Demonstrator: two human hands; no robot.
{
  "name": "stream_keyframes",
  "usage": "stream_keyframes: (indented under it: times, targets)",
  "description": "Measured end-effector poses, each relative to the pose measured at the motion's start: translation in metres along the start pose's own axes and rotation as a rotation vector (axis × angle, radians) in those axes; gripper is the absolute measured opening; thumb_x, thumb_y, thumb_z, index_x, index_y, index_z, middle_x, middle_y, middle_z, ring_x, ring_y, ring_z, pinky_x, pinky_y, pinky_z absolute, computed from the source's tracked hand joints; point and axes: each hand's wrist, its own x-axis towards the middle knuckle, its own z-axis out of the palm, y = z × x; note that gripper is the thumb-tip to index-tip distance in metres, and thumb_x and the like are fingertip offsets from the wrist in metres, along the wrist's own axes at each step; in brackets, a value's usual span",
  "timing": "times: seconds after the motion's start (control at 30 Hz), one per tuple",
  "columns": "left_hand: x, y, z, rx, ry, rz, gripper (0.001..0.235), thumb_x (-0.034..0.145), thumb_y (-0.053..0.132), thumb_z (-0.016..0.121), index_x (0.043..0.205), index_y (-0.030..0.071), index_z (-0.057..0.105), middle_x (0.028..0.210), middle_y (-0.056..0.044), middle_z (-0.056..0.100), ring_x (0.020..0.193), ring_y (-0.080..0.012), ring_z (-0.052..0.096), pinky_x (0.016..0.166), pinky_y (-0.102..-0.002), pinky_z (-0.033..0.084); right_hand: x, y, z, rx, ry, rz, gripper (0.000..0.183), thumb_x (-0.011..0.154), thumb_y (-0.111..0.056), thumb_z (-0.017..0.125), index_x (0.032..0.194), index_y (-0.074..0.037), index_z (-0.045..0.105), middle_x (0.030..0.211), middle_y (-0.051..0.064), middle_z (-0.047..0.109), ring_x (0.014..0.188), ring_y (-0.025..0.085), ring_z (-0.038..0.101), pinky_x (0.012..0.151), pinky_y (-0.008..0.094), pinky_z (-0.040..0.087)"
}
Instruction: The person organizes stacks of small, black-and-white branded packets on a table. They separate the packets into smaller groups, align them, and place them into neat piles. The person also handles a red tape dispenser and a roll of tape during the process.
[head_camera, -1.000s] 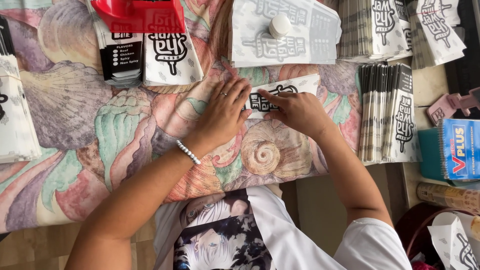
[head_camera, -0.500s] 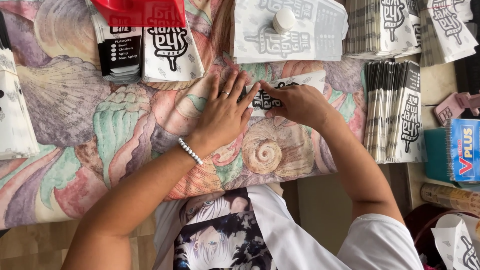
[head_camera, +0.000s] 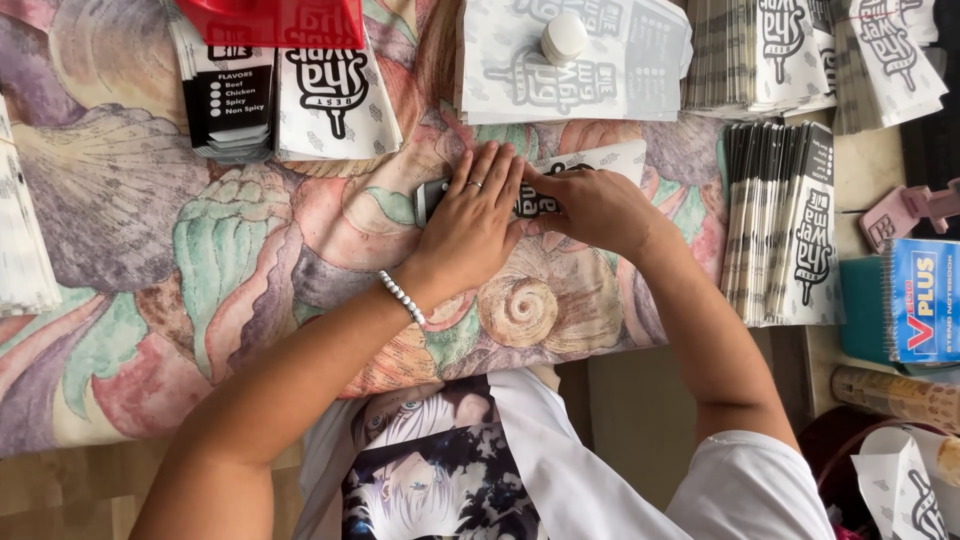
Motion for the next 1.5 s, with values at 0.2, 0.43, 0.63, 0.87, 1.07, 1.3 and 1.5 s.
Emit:
stream_keyframes:
  times: [0.2, 0.43, 0.63, 0.87, 1.07, 1.3, 1.5]
  targets:
    - [0.001, -0.001, 0.003, -0.016, -0.011, -0.014, 0.068, 0.105, 0.038, 0.042, 0.158, -0.003, 0.029, 0.166, -0.025, 0.023, 0.156, -0.0366, 0.013, 0.125, -0.052, 0.000, -0.003, -0.001, -0.010, 0.024, -0.014, -0.011, 0.075, 0.090, -0.054, 0.064, 0.151, -0.014, 0.052, 0.099, 0.016, 0.076, 0.088, 0.034, 0.075, 0.078, 0.044, 0.062]
    - [0.001, -0.004, 0.008, -0.060, -0.013, -0.018, 0.070, 0.103, 0.037, 0.042, 0.159, -0.003, 0.028, 0.166, -0.025, 0.021, 0.156, -0.0367, 0.012, 0.125, -0.051, -0.001, -0.019, 0.027, -0.017, 0.059, -0.107, 0.097, 0.089, 0.081, -0.057, 0.072, 0.153, -0.009, 0.050, 0.098, 0.020, 0.077, 0.083, 0.035, 0.076, 0.076, 0.043, 0.063]
    - [0.007, -0.014, 0.016, -0.181, 0.007, -0.003, 0.075, 0.093, 0.031, 0.061, 0.157, 0.003, 0.036, 0.164, -0.025, 0.026, 0.154, -0.0398, 0.017, 0.124, -0.054, 0.006, -0.038, 0.072, -0.015, 0.050, -0.082, 0.248, 0.091, 0.077, -0.050, 0.075, 0.157, -0.017, 0.048, 0.079, 0.020, 0.076, 0.080, 0.039, 0.075, 0.081, 0.049, 0.062]
    - [0.009, -0.013, 0.021, -0.127, -0.054, -0.006, 0.075, 0.100, 0.041, 0.050, 0.161, 0.011, 0.018, 0.168, -0.020, 0.006, 0.155, -0.0335, 0.002, 0.126, -0.048, -0.002, -0.058, 0.108, -0.014, -0.136, -0.121, 0.393, 0.097, 0.078, -0.059, 0.072, 0.163, -0.026, 0.040, 0.104, 0.012, 0.075, 0.085, 0.028, 0.071, 0.068, 0.042, 0.060]
    - [0.006, -0.016, 0.029, -0.138, 0.032, 0.015, 0.075, 0.100, 0.039, 0.056, 0.159, 0.006, 0.023, 0.167, -0.021, 0.012, 0.155, -0.0331, 0.007, 0.127, -0.048, 0.002, -0.047, 0.027, -0.021, 0.037, 0.328, -0.077, 0.085, 0.079, -0.049, 0.076, 0.145, -0.001, 0.055, 0.147, 0.019, 0.056, 0.130, 0.033, 0.054, 0.114, 0.044, 0.043]
    - [0.006, -0.031, 0.046, -0.318, 0.287, 0.108, 0.051, 0.079, 0.023, 0.086, 0.118, 0.010, 0.055, 0.134, -0.013, 0.047, 0.133, -0.0378, 0.047, 0.116, -0.052, 0.030, -0.017, 0.019, -0.024, 0.179, 0.193, -0.141, 0.088, 0.064, -0.031, 0.093, 0.140, 0.000, 0.061, 0.138, 0.020, 0.064, 0.130, 0.039, 0.057, 0.106, 0.049, 0.047]
    - [0.004, -0.026, 0.040, -0.294, 0.291, 0.099, 0.047, 0.077, 0.023, 0.088, 0.111, 0.010, 0.058, 0.134, -0.014, 0.050, 0.128, -0.0384, 0.051, 0.113, -0.052, 0.034, -0.012, 0.027, -0.018, 0.175, 0.206, -0.133, 0.087, 0.058, -0.032, 0.094, 0.136, -0.004, 0.065, 0.133, 0.015, 0.068, 0.124, 0.037, 0.062, 0.098, 0.048, 0.053]
